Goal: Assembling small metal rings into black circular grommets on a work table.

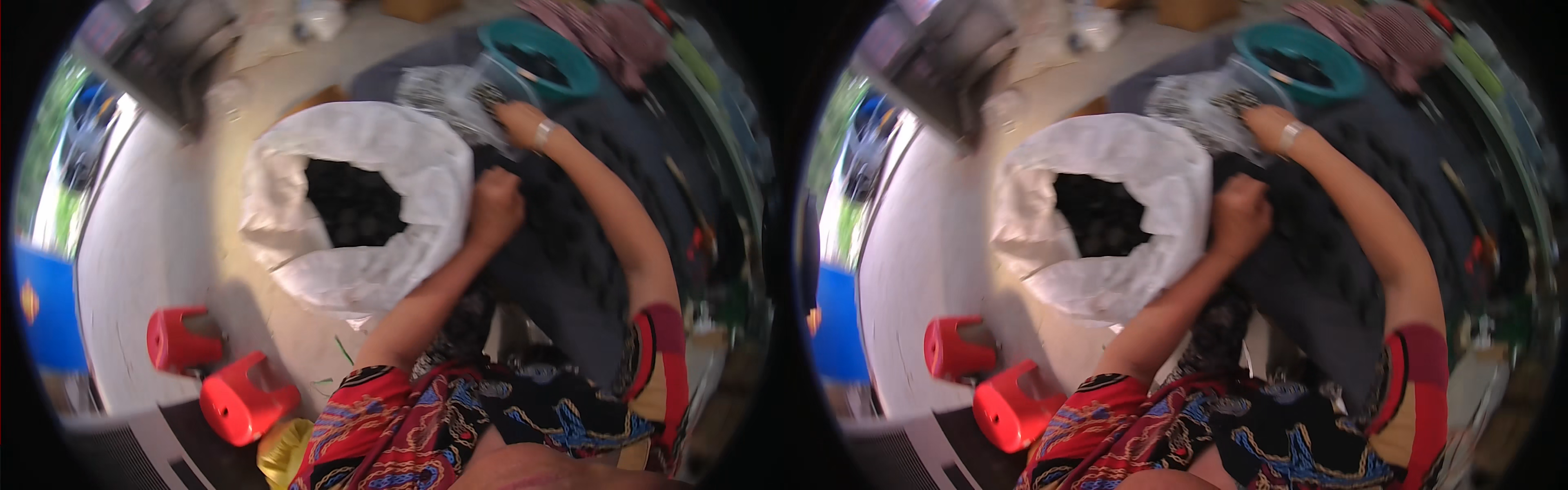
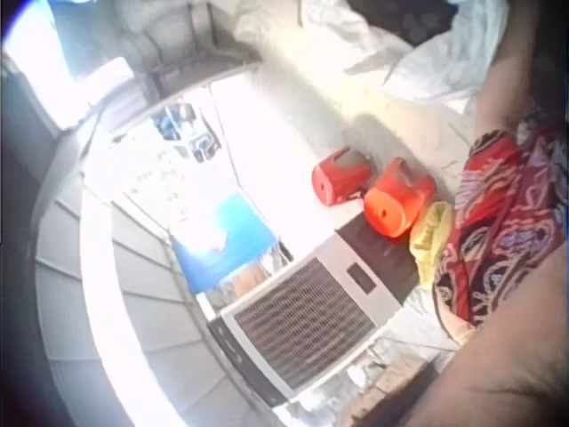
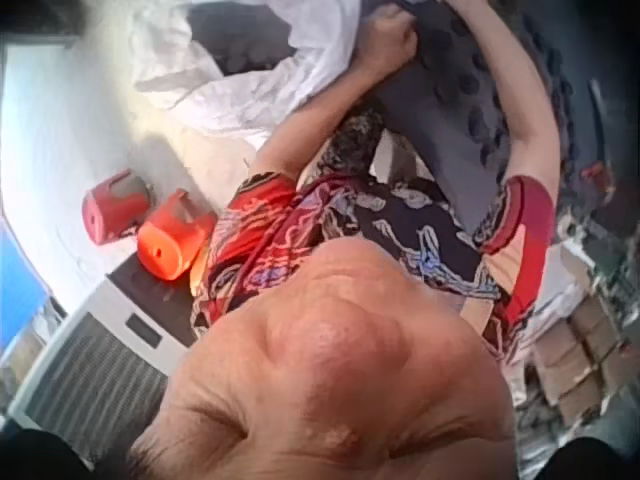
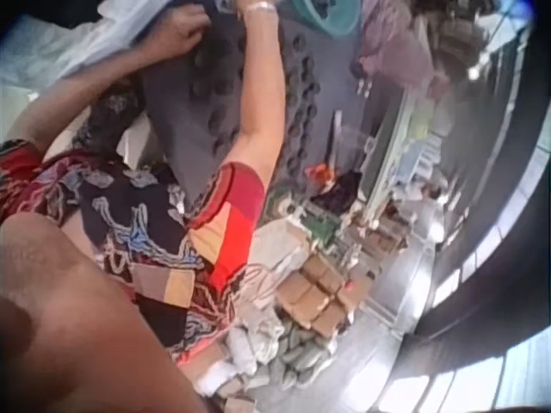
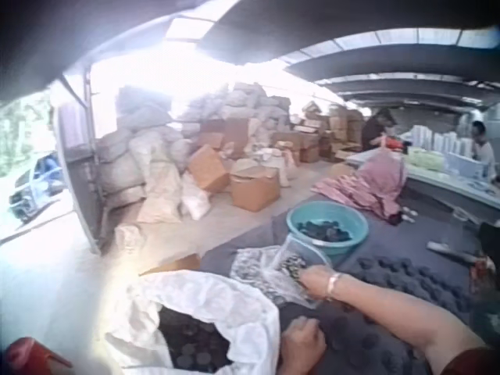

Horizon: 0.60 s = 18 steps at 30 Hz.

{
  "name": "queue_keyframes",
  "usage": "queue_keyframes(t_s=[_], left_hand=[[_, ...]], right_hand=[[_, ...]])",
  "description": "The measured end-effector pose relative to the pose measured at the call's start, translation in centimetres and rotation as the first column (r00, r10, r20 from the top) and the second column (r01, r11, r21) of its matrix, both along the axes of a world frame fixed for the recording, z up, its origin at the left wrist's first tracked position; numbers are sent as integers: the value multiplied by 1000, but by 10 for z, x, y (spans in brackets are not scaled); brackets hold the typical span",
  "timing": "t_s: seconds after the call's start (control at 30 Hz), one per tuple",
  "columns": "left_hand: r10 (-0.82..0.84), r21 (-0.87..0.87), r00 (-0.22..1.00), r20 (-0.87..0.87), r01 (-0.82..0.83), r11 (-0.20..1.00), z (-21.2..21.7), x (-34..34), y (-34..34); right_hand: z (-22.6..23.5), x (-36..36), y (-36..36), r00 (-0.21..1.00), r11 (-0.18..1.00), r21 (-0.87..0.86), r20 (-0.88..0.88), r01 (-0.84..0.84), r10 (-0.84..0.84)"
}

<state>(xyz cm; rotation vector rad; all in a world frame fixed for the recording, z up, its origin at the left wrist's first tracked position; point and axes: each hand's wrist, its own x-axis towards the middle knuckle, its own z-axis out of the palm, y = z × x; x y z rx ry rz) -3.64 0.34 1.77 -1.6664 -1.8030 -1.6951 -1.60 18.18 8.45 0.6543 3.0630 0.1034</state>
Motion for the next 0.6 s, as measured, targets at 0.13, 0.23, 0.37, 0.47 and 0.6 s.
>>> queue_keyframes(t_s=[0.13,0.23,0.37,0.47,0.6], left_hand=[[10,-20,1000,-8,-11,1000,0,7,4],[-16,-29,1000,-19,15,999,2,15,8],[-18,-61,1000,-24,16,998,-4,18,1],[-14,-81,1000,-23,12,997,-1,17,-2],[9,-57,999,-40,-11,998,0,14,0]], right_hand=[[13,22,-1,996,996,-80,-79,25,-31],[26,48,21,934,978,-209,-351,-12,-64],[48,95,19,854,930,-368,-486,-8,-185],[32,123,14,882,924,-377,-410,67,-232],[5,130,10,921,925,-354,-298,139,-252]])
